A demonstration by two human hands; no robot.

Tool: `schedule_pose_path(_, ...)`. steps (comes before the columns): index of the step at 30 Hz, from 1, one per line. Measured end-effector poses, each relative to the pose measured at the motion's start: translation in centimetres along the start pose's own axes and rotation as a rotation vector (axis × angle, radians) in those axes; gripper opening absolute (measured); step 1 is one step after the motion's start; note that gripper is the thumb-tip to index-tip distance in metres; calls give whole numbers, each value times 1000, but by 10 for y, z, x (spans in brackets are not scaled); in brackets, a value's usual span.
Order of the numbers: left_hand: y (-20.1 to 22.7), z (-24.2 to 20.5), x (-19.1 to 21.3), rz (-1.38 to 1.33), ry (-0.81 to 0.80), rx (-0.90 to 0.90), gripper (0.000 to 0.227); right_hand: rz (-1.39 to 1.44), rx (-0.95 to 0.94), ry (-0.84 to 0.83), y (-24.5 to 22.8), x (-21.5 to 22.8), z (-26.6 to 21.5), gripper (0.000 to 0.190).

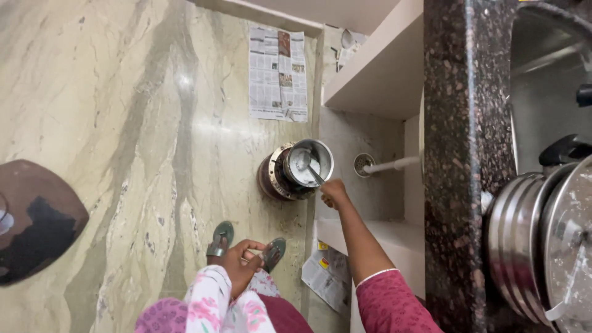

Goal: The person scoops white flour from a metal plate into a wet grinder jar set on the floor, using a spoon to transfer the flour, then ladles water from a pot over the plate and grinder area. The person works at a dark kitchen counter with a basin of water and cloths nearby.

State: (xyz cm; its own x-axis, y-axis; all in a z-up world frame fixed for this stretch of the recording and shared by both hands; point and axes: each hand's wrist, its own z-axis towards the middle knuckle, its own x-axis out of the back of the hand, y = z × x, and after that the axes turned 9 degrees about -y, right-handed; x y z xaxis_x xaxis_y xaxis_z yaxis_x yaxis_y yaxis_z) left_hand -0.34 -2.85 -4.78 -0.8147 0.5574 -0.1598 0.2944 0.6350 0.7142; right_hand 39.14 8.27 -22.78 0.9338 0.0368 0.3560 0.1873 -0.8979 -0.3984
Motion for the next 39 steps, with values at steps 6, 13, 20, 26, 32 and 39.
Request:
schedule_pose_path(6, -12, 2, 1, 9, 30, 109, 31, -190, 142, 22, -6, 13, -36, 10)
schedule_pose_path(13, -11, -7, 5, -8, -43, 82, 33, -574, 392, 235, -10, 11, -74, 24)
schedule_pose_path(20, -10, -16, -1, -24, -15, 95, 33, -500, 295, 240, 11, -11, -19, 16)
schedule_pose_path(26, -18, -15, 5, -65, 45, 112, 30, 223, 37, -67, 26, 15, -14, 13)
schedule_pose_path(32, 70, -55, 49, -40, 123, 172, 33, -207, 272, 121, 24, 14, -100, 25)
schedule_pose_path(39, 231, -153, 1, 28, -185, -564, 31, -639, 464, 453, 25, -4, -148, 33)
